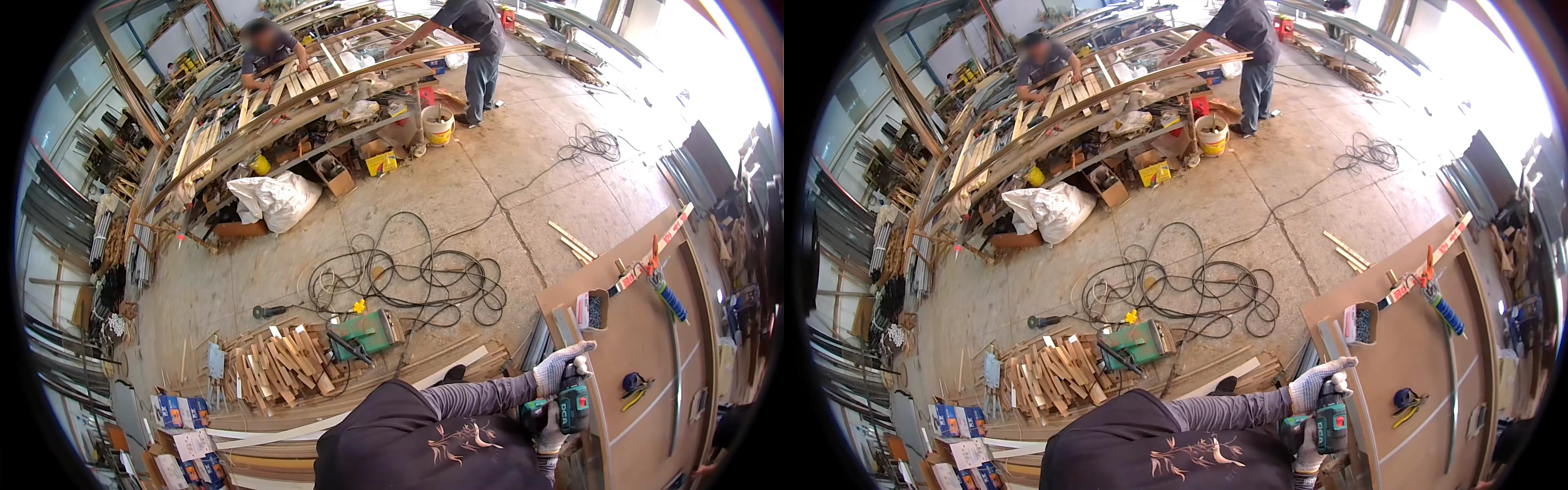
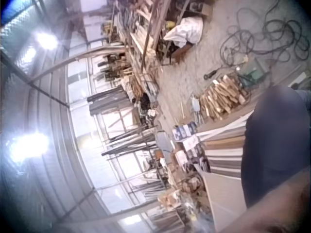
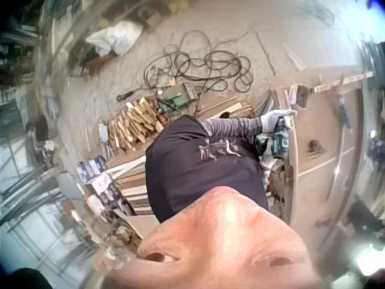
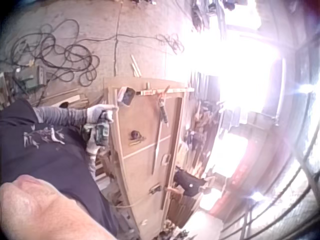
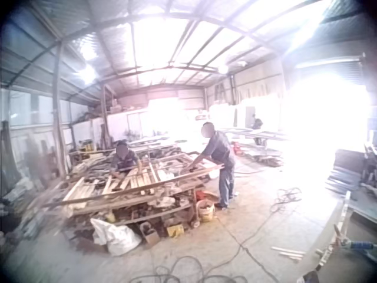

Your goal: The person uses a cordless drill to drive screws into a metal rail attached to a large wooden panel. They repeatedly pick up screws and fasten the rail along the panel's edge. Other workers are visible in the background.

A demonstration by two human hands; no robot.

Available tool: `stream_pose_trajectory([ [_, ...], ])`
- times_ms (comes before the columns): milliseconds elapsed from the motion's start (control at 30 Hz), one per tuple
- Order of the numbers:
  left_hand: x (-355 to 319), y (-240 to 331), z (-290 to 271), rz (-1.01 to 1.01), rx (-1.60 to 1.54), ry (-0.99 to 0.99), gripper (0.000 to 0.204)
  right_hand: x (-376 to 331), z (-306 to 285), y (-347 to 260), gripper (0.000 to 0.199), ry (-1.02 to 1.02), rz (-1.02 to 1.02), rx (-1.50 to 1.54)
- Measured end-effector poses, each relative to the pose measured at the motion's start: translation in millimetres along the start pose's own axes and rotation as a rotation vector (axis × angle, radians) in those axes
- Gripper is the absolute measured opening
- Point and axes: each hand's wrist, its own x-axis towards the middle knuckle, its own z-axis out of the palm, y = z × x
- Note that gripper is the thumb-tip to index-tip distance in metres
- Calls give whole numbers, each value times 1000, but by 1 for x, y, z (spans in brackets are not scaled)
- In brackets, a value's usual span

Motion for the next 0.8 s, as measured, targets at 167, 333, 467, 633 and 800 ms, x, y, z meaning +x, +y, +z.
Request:
stream_pose_trajectory([
  [167,7,-3,8,14,2,1,27,6,-12,19,29,-97,-213,-285],
  [333,10,-11,0,21,68,84,25,4,-20,36,32,-147,-193,-378],
  [467,11,-24,8,18,126,139,24,1,-26,51,31,-78,-250,-312],
  [633,23,-39,2,-41,97,137,22,-10,-32,26,32,-23,-159,-239],
  [800,40,-65,16,-97,340,241,22,-18,-49,40,30,35,-83,-124],
])
